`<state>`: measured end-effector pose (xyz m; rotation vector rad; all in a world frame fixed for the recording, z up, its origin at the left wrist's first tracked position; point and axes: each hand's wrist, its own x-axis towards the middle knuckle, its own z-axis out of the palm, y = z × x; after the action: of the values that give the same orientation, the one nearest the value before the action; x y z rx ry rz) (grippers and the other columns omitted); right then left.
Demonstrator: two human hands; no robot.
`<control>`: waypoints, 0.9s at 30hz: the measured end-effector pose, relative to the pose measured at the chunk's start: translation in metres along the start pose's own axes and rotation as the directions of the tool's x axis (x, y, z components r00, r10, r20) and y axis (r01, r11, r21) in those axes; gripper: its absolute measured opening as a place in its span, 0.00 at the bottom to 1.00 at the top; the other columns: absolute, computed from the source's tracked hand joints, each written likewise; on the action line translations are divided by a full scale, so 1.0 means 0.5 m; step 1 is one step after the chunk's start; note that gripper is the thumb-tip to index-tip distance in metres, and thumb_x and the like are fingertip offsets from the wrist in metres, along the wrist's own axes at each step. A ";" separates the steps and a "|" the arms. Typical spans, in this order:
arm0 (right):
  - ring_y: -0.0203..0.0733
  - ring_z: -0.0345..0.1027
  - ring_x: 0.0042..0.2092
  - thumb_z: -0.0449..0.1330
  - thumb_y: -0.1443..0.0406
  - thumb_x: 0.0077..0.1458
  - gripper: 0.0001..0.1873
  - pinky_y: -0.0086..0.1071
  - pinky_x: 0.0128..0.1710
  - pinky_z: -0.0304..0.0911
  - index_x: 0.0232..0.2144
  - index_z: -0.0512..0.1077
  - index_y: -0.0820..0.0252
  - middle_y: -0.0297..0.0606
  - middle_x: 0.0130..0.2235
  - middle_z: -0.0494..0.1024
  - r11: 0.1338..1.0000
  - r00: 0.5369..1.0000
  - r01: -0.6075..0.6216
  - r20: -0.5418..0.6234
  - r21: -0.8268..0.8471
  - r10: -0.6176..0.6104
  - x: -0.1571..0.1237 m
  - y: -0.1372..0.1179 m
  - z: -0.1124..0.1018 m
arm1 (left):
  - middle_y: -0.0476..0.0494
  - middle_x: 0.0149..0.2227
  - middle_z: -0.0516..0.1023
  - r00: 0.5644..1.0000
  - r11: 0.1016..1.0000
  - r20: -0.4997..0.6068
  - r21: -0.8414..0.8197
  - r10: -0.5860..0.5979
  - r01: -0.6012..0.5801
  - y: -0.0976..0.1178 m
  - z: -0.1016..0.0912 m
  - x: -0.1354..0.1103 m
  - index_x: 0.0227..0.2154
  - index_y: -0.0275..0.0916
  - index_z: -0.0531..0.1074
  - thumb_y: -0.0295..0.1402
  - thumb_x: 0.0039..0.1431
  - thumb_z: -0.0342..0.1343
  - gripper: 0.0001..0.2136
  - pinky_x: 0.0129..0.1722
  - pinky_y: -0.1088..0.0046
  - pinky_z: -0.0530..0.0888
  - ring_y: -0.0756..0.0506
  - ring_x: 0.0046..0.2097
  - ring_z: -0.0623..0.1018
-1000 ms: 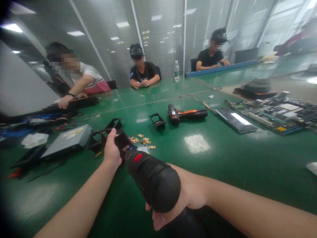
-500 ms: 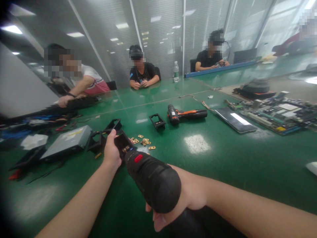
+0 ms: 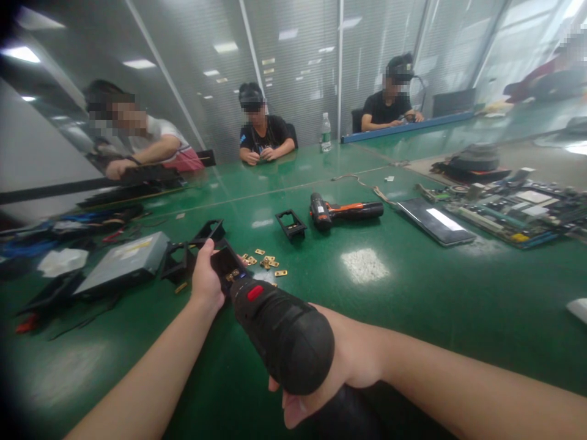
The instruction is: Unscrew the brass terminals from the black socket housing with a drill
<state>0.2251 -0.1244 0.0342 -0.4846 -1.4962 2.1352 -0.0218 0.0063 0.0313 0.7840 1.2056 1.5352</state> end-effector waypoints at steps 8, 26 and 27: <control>0.43 0.82 0.38 0.89 0.62 0.27 0.34 0.37 0.43 0.78 0.39 0.83 0.63 0.38 0.39 0.84 0.999 0.999 -0.044 0.029 -0.029 0.045 0.001 0.013 -0.009 | 0.44 0.31 0.81 1.000 1.000 -0.016 -0.002 0.010 -0.010 -0.005 -0.001 0.007 0.36 0.41 0.74 0.58 0.55 0.66 0.23 0.33 0.63 0.82 0.40 0.31 0.82; 0.43 0.82 0.37 0.88 0.63 0.27 0.34 0.35 0.39 0.78 0.39 0.82 0.64 0.40 0.39 0.85 0.997 1.000 -0.023 0.006 -0.072 0.024 0.001 0.004 -0.005 | 0.44 0.31 0.81 1.000 1.000 -0.020 -0.014 -0.007 0.007 -0.003 0.001 0.005 0.36 0.40 0.75 0.57 0.56 0.66 0.23 0.32 0.63 0.81 0.40 0.30 0.82; 0.43 0.82 0.37 0.88 0.61 0.27 0.35 0.35 0.40 0.78 0.39 0.82 0.64 0.39 0.39 0.85 0.996 1.000 -0.006 0.010 -0.085 0.007 0.001 0.004 -0.005 | 0.44 0.31 0.81 1.000 1.000 -0.023 -0.015 -0.004 0.004 -0.003 0.001 0.005 0.37 0.40 0.75 0.56 0.56 0.66 0.22 0.32 0.63 0.81 0.40 0.30 0.82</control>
<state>0.2255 -0.1228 0.0314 -0.5100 -1.5981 2.0882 -0.0216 0.0090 0.0299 0.7559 1.2101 1.5522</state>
